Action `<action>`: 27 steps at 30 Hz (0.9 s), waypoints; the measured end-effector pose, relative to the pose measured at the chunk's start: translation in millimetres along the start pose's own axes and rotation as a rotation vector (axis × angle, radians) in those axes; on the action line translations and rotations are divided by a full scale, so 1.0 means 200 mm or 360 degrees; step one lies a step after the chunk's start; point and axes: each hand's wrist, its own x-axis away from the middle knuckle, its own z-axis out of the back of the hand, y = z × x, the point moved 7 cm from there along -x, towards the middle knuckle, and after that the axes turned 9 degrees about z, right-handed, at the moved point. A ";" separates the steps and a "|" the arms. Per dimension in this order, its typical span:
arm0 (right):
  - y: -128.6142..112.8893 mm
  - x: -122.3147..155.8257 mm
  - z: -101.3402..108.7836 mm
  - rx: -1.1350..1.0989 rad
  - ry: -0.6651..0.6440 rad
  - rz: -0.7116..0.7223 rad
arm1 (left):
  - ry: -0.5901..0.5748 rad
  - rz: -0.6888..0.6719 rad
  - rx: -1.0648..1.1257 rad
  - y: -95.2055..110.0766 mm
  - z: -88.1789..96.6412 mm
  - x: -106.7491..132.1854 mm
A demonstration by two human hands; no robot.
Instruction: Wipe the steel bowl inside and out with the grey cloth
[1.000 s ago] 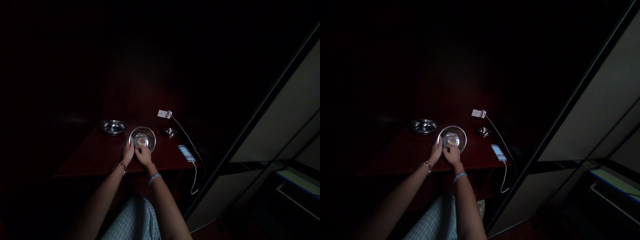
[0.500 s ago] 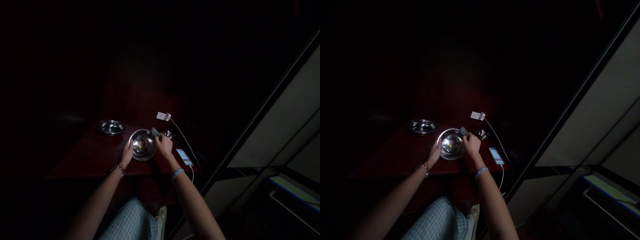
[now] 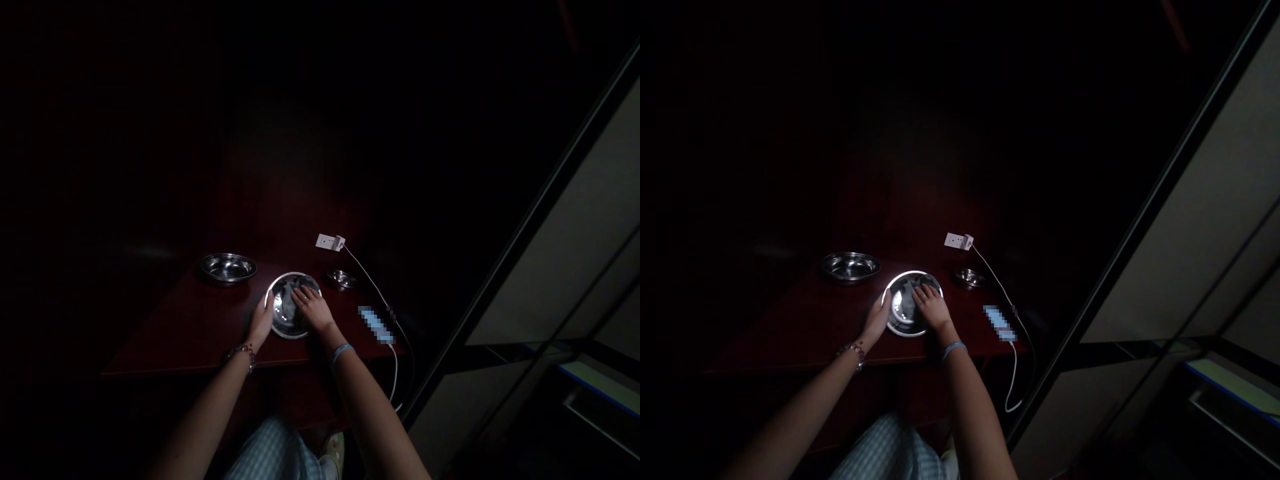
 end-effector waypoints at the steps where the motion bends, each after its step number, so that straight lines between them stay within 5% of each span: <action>1: 0.02 0.02 -0.01 0.0033 -0.0026 -0.0040 | -0.0011 0.0003 -0.0005 0.00 0.00 0.00; 8: -0.03 0.15 0.00 0.0048 -0.0188 -0.0416 | 0.0010 0.0091 -0.0118 -0.01 0.01 0.02; 14: -0.22 0.17 -0.08 -0.0362 -0.0043 -0.0909 | 0.0140 0.0105 -0.0094 -0.02 0.04 0.00; 18: -0.33 0.11 -0.11 -0.0535 0.0046 -0.0704 | 0.0186 0.0162 -0.0064 -0.05 0.06 -0.01; 27: -0.34 0.10 -0.03 -0.0149 0.0133 -0.0271 | 0.0163 0.0266 0.0223 -0.02 0.06 0.02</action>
